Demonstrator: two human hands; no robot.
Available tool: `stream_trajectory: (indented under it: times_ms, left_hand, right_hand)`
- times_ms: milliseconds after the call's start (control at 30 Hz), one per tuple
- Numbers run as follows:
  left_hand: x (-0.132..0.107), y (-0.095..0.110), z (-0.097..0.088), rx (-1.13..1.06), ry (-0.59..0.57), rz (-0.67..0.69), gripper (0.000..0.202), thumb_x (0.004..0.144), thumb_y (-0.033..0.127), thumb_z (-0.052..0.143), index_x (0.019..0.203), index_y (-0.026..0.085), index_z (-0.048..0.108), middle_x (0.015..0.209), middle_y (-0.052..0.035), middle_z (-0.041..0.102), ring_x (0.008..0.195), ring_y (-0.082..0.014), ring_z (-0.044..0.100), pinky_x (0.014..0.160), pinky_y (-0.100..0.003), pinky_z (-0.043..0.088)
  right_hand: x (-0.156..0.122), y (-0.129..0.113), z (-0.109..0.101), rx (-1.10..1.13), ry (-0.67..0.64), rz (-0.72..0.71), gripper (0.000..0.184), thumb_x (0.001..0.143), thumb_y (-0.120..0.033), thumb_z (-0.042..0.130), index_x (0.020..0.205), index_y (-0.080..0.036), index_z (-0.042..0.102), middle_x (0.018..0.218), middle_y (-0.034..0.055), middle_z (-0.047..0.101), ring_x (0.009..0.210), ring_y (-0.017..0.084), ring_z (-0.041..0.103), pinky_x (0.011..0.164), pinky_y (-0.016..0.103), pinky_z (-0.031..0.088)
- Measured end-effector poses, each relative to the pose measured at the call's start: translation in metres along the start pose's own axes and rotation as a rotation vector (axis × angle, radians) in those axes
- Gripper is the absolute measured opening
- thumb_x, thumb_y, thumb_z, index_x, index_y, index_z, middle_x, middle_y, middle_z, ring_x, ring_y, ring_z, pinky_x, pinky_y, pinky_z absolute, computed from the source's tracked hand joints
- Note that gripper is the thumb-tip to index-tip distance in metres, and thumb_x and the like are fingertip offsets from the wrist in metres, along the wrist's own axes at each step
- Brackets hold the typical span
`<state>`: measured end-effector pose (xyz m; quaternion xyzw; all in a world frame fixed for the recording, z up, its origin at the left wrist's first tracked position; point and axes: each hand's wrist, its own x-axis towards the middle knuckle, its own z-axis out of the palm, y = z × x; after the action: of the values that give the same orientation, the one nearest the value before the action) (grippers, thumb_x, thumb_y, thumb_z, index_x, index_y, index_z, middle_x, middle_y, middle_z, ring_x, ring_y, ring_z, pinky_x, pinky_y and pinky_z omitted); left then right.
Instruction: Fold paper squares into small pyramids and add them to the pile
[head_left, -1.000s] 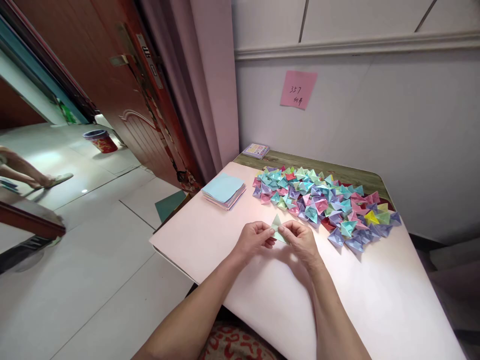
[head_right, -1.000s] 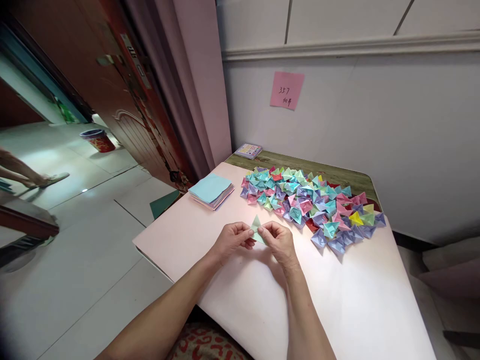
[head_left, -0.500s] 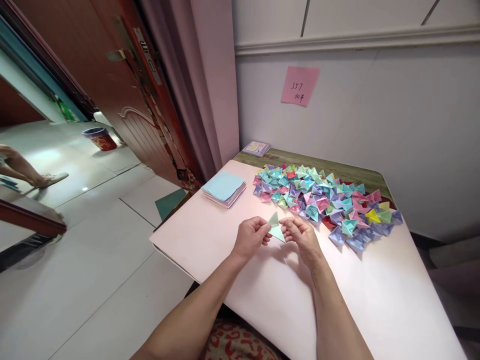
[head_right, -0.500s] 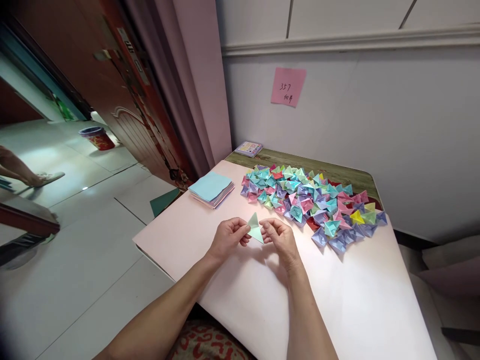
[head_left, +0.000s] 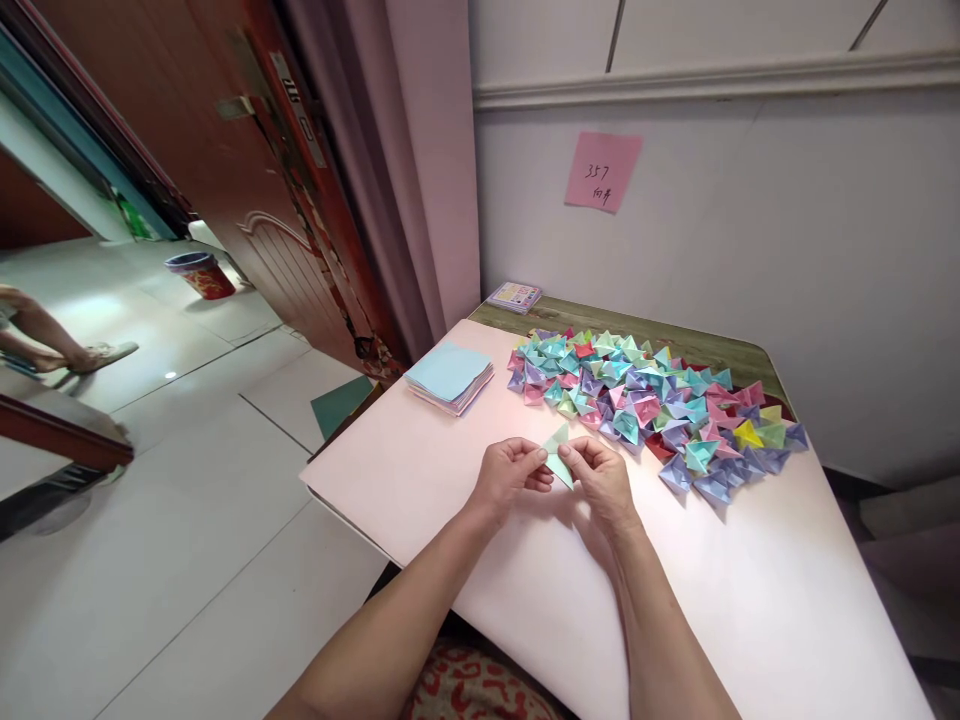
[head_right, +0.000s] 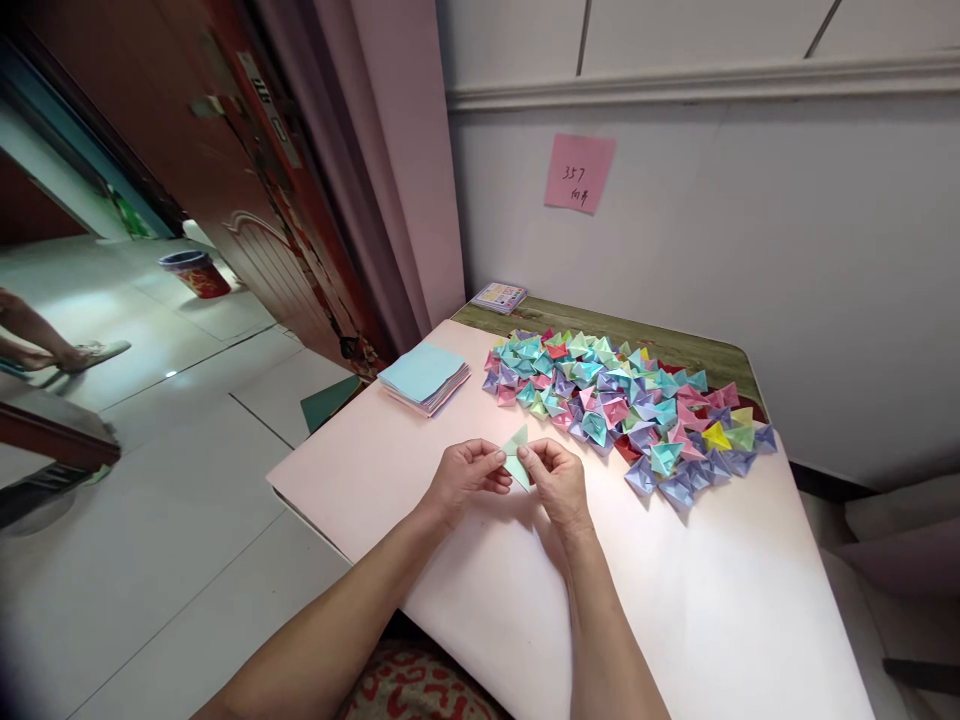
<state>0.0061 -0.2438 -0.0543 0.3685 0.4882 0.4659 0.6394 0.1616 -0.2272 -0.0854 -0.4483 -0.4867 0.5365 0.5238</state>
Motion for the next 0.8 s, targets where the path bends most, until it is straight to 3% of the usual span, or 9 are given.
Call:
stream_trajectory:
  times_ms: [233, 400, 567, 800]
  left_hand:
    - [0.002, -0.002, -0.002, 0.019, 0.07, 0.07, 0.026, 0.07, 0.037, 0.074, 0.071, 0.014, 0.061, 0.055, 0.0, 0.061, 0.05, -0.0123, 0.058, 0.054, -0.026, 0.051]
    - [0.003, -0.002, -0.002, -0.042, 0.09, 0.064, 0.027, 0.07, 0.039, 0.073, 0.072, 0.015, 0.061, 0.063, 0.0003, 0.061, 0.055, -0.0128, 0.059, 0.054, -0.025, 0.05]
    - [0.001, 0.001, -0.004, -0.046, 0.088, 0.029, 0.029, 0.069, 0.039, 0.075, 0.076, 0.013, 0.066, 0.066, -0.0022, 0.063, 0.058, -0.0121, 0.058, 0.055, -0.024, 0.048]
    - [0.001, 0.0, -0.001, -0.238, 0.021, -0.119, 0.025, 0.07, 0.031, 0.074, 0.083, 0.011, 0.068, 0.067, -0.0046, 0.065, 0.054, -0.0132, 0.059, 0.046, -0.022, 0.044]
  right_hand:
    - [-0.003, -0.004, -0.003, 0.027, -0.117, 0.126, 0.028, 0.074, -0.044, 0.073, 0.072, -0.019, 0.061, 0.061, -0.0018, 0.058, 0.057, 0.012, 0.053, 0.057, 0.024, 0.042]
    - [-0.004, -0.004, -0.002, 0.011, -0.205, 0.142, 0.029, 0.074, -0.044, 0.073, 0.077, -0.018, 0.064, 0.067, 0.0017, 0.063, 0.061, 0.014, 0.058, 0.059, 0.025, 0.046]
    - [-0.005, -0.009, -0.005, 0.111, -0.142, 0.107, 0.047, 0.076, -0.046, 0.073, 0.116, -0.023, 0.06, 0.076, 0.0009, 0.065, 0.072, 0.017, 0.065, 0.064, 0.028, 0.053]
    - [-0.004, -0.012, -0.007, 0.118, -0.142, 0.032, 0.043, 0.073, -0.04, 0.076, 0.111, -0.024, 0.066, 0.083, 0.0011, 0.062, 0.074, 0.017, 0.065, 0.063, 0.028, 0.055]
